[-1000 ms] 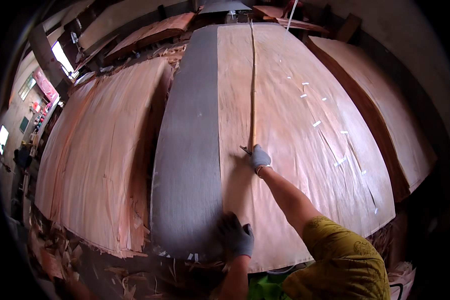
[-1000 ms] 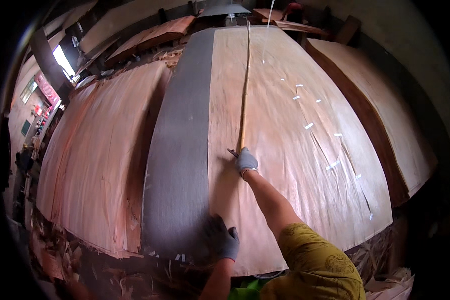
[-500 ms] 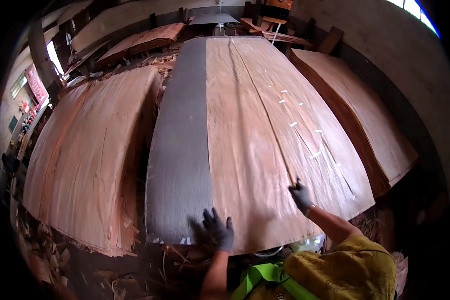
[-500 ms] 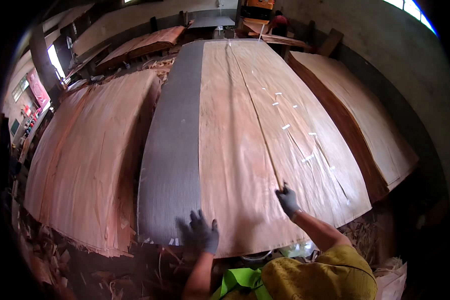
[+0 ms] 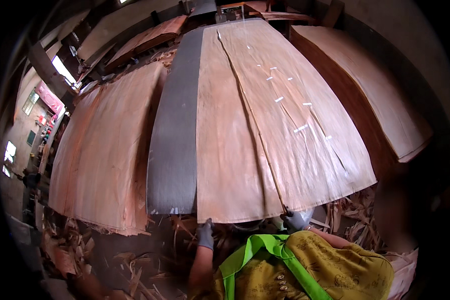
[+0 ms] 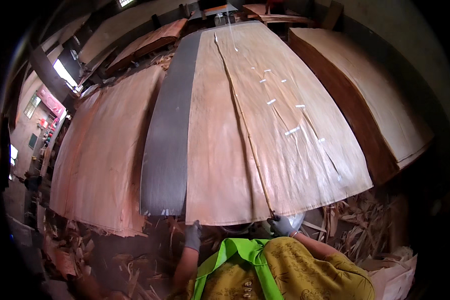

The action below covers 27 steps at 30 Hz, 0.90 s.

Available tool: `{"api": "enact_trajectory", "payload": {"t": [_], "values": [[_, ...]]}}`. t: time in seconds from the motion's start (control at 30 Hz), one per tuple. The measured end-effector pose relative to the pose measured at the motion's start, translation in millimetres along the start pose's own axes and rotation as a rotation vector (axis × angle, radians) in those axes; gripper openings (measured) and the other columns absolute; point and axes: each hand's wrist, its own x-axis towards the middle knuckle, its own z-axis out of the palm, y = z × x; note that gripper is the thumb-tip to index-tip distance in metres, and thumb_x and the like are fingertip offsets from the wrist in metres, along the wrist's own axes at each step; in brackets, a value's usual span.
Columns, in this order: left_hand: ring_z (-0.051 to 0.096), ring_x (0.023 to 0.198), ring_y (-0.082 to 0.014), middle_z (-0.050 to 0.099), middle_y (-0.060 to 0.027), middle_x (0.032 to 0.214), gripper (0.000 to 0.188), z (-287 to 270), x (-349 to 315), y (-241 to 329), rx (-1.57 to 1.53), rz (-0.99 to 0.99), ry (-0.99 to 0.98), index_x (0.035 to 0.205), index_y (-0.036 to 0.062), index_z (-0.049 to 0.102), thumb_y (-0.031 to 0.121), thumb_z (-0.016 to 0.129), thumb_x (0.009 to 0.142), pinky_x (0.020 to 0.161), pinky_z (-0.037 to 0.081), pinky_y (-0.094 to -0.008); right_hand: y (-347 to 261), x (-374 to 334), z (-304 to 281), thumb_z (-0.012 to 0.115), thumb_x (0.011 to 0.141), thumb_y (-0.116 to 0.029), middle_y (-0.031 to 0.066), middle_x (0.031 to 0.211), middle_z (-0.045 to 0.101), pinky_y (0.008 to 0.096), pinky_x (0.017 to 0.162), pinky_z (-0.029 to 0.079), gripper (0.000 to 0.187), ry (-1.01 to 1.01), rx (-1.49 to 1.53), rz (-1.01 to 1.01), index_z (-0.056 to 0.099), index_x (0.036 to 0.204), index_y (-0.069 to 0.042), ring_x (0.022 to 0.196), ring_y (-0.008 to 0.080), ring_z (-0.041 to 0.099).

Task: The person trims and sorts wood veneer sheets at a workstation, using a hand blade to cut strips and a measuring tape to check dimensions.

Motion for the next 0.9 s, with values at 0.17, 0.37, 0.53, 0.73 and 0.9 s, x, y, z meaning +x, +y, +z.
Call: {"api": "enact_trajectory", "payload": {"t": [0.17, 0.37, 0.53, 0.73, 0.9], "values": [[0.052, 0.064, -0.0104, 0.056, 0.0027, 0.073, 0.014, 117.4, -79.4, 134.0, 0.017, 0.642, 0.006, 0.079, 0.0038, 0.06, 0.016, 0.06, 0.085, 0.057, 0.043, -0.0283, 73.6, 13.8, -31.9, 0.054, 0.088, -0.04, 0.0091, 0.066, 0.065, 0.0329, 0.055, 0.049, 0.04, -0.226, -0.197, -0.174, 0.065, 0.088, -0.002, 0.057, 0.0195, 0.062], [0.053, 0.059, -0.0125, 0.059, -0.0042, 0.064, 0.027, 339.8, -132.5, 174.9, 0.526, 0.835, -0.444, 0.078, -0.0007, 0.062, 0.026, 0.064, 0.083, 0.055, 0.045, -0.0338, 69.9, 12.4, -31.6, 0.053, 0.088, -0.034, 0.0079, 0.074, 0.066, 0.0322, 0.056, 0.048, 0.034, -0.493, -0.036, -0.136, 0.066, 0.092, -0.002, 0.061, 0.0179, 0.062], [0.061, 0.083, -0.0406, 0.061, -0.0271, 0.088, 0.034, 474.8, -113.0, 86.9, 1.125, 1.001, -0.658, 0.086, -0.0063, 0.059, 0.026, 0.056, 0.077, 0.078, 0.048, -0.0448, 53.3, 7.8, -27.9, 0.053, 0.084, -0.047, 0.0171, 0.095, 0.067, 0.0377, 0.075, 0.048, 0.047, -0.487, -0.332, -0.247, 0.064, 0.104, -0.006, 0.084, 0.0287, 0.064], [0.06, 0.087, -0.0378, 0.056, -0.0238, 0.104, 0.03, 501.8, -144.7, 41.8, 1.41, 1.046, -0.857, 0.082, -0.003, 0.062, 0.024, 0.052, 0.077, 0.08, 0.047, -0.0432, 65.0, 14.7, -37.1, 0.056, 0.083, -0.047, 0.0125, 0.102, 0.064, 0.0368, 0.084, 0.045, 0.046, -0.465, -0.142, -0.261, 0.065, 0.109, -0.01, 0.093, 0.0265, 0.059], [0.06, 0.092, -0.0377, 0.06, -0.0246, 0.102, 0.034, 448.5, -134.7, 53.0, 1.471, 0.992, -1.08, 0.096, -0.0016, 0.061, 0.02, 0.054, 0.072, 0.083, 0.047, -0.0429, 38.8, -10.7, -31.6, 0.055, 0.081, -0.053, 0.0149, 0.105, 0.065, 0.0361, 0.086, 0.045, 0.052, -0.509, -0.226, -0.251, 0.066, 0.108, -0.01, 0.096, 0.0277, 0.06]]}}
